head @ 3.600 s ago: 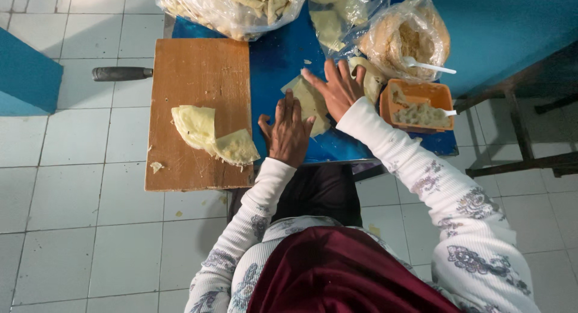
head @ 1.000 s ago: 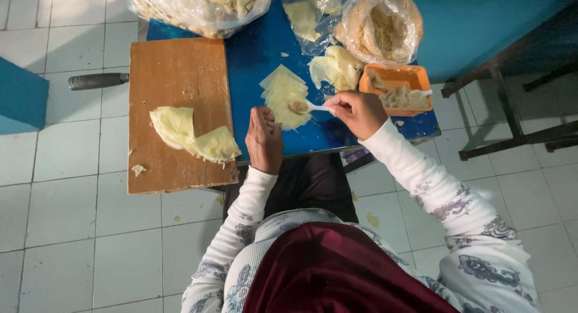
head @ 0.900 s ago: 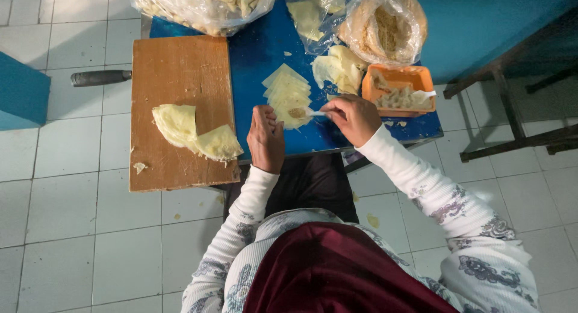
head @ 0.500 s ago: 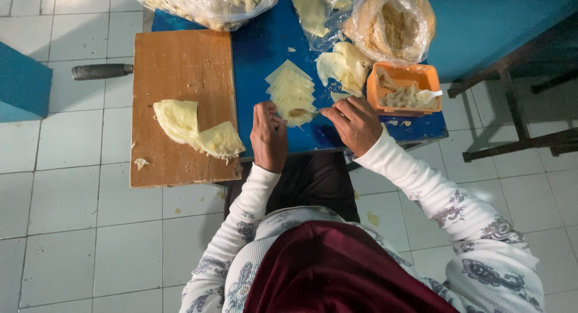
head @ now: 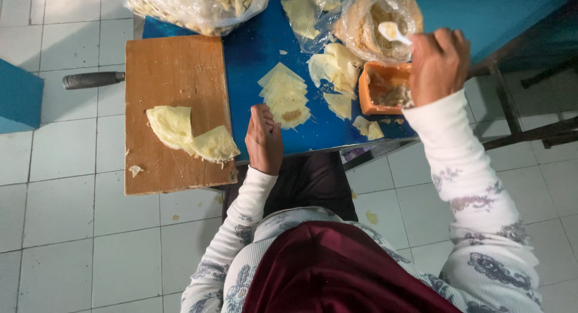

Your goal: The person cuts thin flat sheets of dough on a wooden board with a knife, then folds and stacks the cut pieces by hand and places them into an orange container on the table. They occasionally use a spoon to scoop filling from the container onto the folded pieces.

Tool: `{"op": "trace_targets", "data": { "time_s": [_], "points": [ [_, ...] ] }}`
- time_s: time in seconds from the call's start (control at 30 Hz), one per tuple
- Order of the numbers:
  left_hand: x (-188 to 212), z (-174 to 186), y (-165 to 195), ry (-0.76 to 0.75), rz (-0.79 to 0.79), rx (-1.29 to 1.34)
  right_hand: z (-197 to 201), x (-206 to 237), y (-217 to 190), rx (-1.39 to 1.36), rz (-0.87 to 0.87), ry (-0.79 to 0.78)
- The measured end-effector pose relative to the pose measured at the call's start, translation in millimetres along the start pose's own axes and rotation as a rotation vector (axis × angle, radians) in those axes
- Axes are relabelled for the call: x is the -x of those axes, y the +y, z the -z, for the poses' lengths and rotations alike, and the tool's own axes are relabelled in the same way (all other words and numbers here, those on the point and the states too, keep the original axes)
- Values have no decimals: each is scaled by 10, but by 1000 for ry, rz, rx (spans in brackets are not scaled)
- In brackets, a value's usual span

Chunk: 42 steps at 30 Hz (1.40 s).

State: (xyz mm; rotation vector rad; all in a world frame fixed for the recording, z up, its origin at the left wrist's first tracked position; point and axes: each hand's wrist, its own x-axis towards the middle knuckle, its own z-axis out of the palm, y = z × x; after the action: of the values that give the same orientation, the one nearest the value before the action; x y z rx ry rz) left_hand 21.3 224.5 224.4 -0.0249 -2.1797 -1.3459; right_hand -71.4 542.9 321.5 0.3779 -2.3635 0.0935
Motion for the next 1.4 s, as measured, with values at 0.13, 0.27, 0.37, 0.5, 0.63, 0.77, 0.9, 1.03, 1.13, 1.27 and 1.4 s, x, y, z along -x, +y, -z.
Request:
{"op": "trace_targets", "data": {
  "time_s": [0.13, 0.27, 0.37, 0.5, 0.63, 0.77, 0.9, 1.03, 1.13, 1.27, 1.4],
  "points": [
    [17, -6, 48, -3, -28, -54, -298, -297, -17, 59, 101, 40],
    [1, -12, 88, 16, -83, -105, -301, 116, -718, -310, 113, -58],
    [-1, -23, 104, 23, -82, -85, -335, 402, -1242, -596, 99, -191],
    [8, -25, 109, 47, -100, -128, -372, 513, -1444, -607, 16, -224],
    [3, -24, 112, 56, -94, -112, -380, 568, -1469, -631, -105, -261],
    [5, -36, 107, 45, -87, -63, -429, 621, -1507, -731, -128, -251],
    [-20, -72, 73, -5, -68, 4, -487, 638, -1531, -751, 2, -183],
    [-52, -96, 41, -62, -86, 54, -528, 655, -1550, -721, 85, -172],
    [-81, -88, 34, -104, -85, 41, -566, 665, -1547, -684, 132, -141],
    [-94, -42, 33, -181, -131, 12, -641, 652, -1524, -671, 154, -122],
    [-108, -32, 1, -227, -190, -23, -729, 572, -1491, -672, 131, -191]
  ]
}}
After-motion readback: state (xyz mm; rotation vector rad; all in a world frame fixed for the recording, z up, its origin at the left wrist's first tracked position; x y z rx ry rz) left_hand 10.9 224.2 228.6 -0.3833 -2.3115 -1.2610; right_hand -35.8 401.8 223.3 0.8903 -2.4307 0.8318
